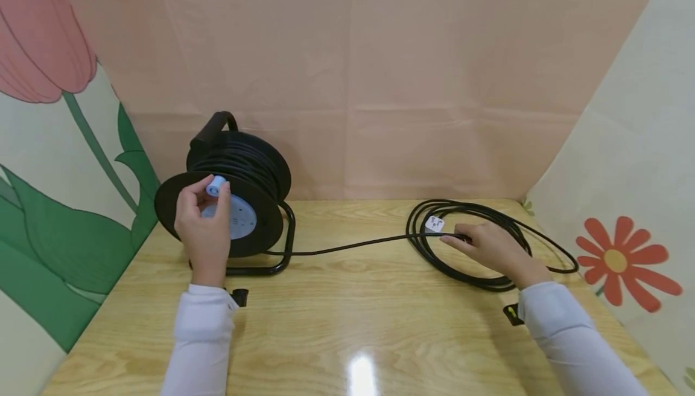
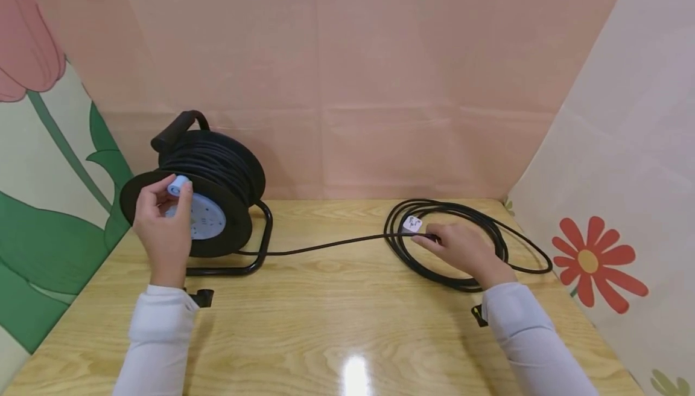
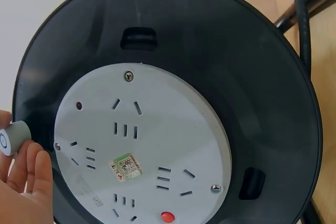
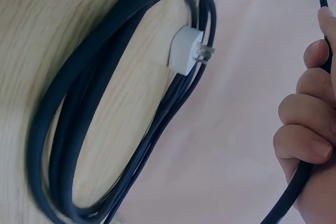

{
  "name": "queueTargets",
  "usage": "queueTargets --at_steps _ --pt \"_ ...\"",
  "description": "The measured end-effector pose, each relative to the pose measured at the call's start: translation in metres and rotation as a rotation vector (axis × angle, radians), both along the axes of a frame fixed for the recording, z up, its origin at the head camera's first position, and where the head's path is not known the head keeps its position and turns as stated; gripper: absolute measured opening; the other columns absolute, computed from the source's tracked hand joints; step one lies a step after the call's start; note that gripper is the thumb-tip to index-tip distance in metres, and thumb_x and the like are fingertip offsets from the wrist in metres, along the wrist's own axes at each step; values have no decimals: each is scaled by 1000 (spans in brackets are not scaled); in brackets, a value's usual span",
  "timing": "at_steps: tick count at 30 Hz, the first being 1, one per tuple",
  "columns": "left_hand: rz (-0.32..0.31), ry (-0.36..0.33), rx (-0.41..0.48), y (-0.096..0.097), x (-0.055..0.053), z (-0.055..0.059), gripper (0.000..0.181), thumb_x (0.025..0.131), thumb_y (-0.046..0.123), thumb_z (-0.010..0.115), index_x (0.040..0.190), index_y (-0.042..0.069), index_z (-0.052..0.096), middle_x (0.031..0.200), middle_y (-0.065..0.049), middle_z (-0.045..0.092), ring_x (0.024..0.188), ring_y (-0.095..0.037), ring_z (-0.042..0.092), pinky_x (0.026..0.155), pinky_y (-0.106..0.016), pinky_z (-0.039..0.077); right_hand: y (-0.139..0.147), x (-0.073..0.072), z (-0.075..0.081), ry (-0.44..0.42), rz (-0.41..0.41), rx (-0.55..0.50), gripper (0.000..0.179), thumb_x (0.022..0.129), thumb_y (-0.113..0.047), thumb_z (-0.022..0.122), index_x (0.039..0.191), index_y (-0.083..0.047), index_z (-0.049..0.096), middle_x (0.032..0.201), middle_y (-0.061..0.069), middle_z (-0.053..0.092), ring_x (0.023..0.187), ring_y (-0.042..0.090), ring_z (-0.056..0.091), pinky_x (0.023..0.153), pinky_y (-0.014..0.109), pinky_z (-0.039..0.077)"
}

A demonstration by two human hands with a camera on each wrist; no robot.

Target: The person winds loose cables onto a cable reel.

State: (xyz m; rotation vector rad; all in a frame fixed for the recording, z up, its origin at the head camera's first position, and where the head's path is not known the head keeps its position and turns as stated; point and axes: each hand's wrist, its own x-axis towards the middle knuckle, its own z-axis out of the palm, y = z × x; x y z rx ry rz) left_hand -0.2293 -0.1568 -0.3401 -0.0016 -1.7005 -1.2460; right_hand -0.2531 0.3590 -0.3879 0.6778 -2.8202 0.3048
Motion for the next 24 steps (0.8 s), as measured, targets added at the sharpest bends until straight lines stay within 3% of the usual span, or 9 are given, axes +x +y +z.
queueTargets --at_steps 12,19,21,24 --pt "-1 26 -68 4 -2 -1 31 94 23 72 115 1 67 103 -12 62 89 -15 60 80 -18 49 33 9 2 80 5 83 41 95 -40 69 69 -22 42 55 -10 31 44 4 27 47 24 27" --pt "-30 21 -90 5 -1 -3 28 94 20 73 114 2 68 102 -10 63 88 -17 61 80 -18 49 71 12 14 20 -128 140 41 93 -57 64 75 -21 57 54 -8 40 45 10 36 47 29 30" --pt "-36 28 -94 5 -2 -3 28 93 20 73 114 1 68 102 -11 63 88 -18 61 80 -18 49 85 14 17 47 -159 144 39 90 -59 67 76 -23 61 53 -10 40 45 10 35 45 28 29" --pt "-39 30 -97 5 -2 -3 28 93 21 74 113 2 69 100 -10 63 87 -18 61 80 -17 49 101 18 20 101 -199 132 43 87 -57 71 67 -24 53 50 -10 32 45 10 27 43 27 22"
